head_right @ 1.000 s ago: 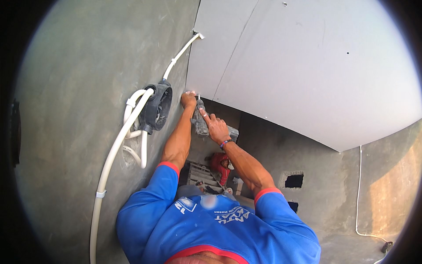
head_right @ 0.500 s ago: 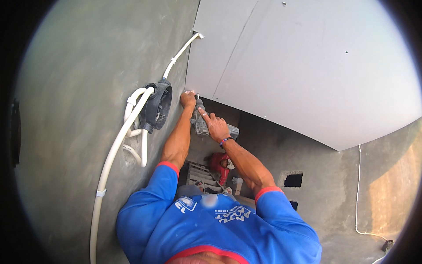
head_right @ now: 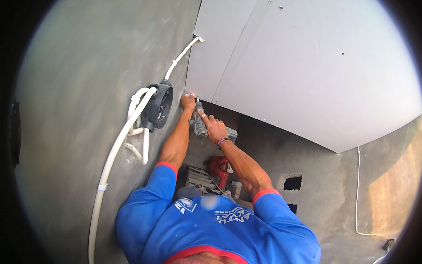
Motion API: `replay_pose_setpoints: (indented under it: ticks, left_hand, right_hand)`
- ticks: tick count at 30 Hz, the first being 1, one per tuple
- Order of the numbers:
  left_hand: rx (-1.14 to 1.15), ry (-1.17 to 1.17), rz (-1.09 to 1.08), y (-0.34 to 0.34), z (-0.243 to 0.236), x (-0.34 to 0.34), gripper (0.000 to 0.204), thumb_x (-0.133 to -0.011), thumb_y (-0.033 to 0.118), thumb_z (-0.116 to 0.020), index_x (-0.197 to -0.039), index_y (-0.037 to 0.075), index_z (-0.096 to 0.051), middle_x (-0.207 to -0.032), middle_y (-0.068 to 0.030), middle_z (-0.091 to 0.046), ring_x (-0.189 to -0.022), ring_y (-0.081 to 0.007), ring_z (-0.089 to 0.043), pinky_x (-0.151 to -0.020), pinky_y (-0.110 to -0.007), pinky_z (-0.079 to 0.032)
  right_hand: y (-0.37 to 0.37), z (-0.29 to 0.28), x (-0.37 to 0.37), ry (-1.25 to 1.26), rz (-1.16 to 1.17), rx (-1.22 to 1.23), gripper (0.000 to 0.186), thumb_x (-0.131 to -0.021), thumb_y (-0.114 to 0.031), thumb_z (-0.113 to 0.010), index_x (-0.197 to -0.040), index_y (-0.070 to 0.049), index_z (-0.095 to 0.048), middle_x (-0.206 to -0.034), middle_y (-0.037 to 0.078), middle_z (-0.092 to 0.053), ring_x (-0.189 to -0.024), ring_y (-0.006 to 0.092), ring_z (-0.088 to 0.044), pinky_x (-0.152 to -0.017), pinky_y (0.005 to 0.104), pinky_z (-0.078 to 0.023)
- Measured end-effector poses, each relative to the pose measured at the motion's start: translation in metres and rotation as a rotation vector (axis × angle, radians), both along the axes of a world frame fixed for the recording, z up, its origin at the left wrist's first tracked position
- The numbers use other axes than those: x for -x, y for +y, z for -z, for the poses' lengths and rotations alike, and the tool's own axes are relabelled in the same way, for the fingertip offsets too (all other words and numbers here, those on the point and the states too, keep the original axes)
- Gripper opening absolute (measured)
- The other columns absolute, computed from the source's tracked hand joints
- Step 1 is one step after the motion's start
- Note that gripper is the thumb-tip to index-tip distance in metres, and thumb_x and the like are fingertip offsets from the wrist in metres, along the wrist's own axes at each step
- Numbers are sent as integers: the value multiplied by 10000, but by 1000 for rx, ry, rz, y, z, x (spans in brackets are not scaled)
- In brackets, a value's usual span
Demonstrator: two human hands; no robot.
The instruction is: The person uses a power drill to secure a large white ceiling panel to a metal frame, frequently repositioning their hands to align the panel edges.
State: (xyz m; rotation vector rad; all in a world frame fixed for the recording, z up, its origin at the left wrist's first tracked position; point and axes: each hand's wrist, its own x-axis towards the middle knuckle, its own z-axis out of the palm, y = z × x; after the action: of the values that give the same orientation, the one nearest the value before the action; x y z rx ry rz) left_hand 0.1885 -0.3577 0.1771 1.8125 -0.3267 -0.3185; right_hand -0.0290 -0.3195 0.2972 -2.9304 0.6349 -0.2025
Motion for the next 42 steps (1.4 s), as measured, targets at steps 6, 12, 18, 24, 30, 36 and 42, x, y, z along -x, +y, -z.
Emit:
replay_pose_setpoints:
  ticks: [6,12,18,24,30,36,42]
  left_hand:
    - [153,169,-24,2,-23,18,202,-925,164,-613,-888,-23,-680,-841,-101,-708,-802,-197,-657,-755,-340,-485]
    - [84,140,24,1,-20,15,197,-927,148,-602,-838,-15,-667,-817,-94,-694,-760,-186,-626,-731,-328,-469]
    - [128,126,25,-8,6,5,201,-923,149,-593,-802,3,-661,-782,-80,-679,-745,-188,-614,-720,-336,-459]
    - [131,117,-1,-5,11,-5,207,-917,159,-598,-793,7,-664,-783,-92,-686,-750,-202,-631,-714,-349,-465]
    - [110,135,12,-6,9,0,190,-928,150,-602,-823,8,-671,-783,-82,-683,-749,-189,-628,-718,-335,-475]
    - [187,218,46,-13,0,13,198,-928,147,-603,-801,6,-658,-770,-74,-671,-730,-186,-614,-704,-340,-473]
    - [130,156,63,-7,5,7,191,-943,151,-577,-857,-2,-652,-822,-98,-679,-770,-206,-623,-748,-348,-476]
  right_hand:
    - [-3,-11,27,-231,43,-186,996,-639,28,-683,-1516,-201,-270,-1167,187,-640,-975,381,-658,-820,424,-543]
    - [-5,-53,57,-884,54,-825,905,-726,44,-690,-1516,-113,-276,-1140,90,-636,-956,169,-633,-842,320,-517]
    - [-24,-207,46,-1195,-112,-1004,530,-800,-86,-688,-1281,-26,-473,-1081,105,-600,-794,148,-609,-695,304,-528]
    - [-60,-334,14,-1427,-299,-669,425,-802,-91,-665,-1191,-5,-516,-1076,113,-599,-763,143,-610,-695,303,-519]
    - [-95,-408,0,-1358,-135,562,843,-796,-1,-682,-1510,-141,-257,-1114,131,-636,-840,185,-662,-722,345,-571]
    - [-121,-481,9,-899,3,1133,893,-783,-116,-742,-1523,-247,-261,-1083,82,-630,-895,243,-656,-752,387,-547]
    - [-139,-528,-7,-709,159,1305,824,-876,-114,-652,-1526,-362,-210,-1053,108,-613,-856,240,-658,-739,377,-533]
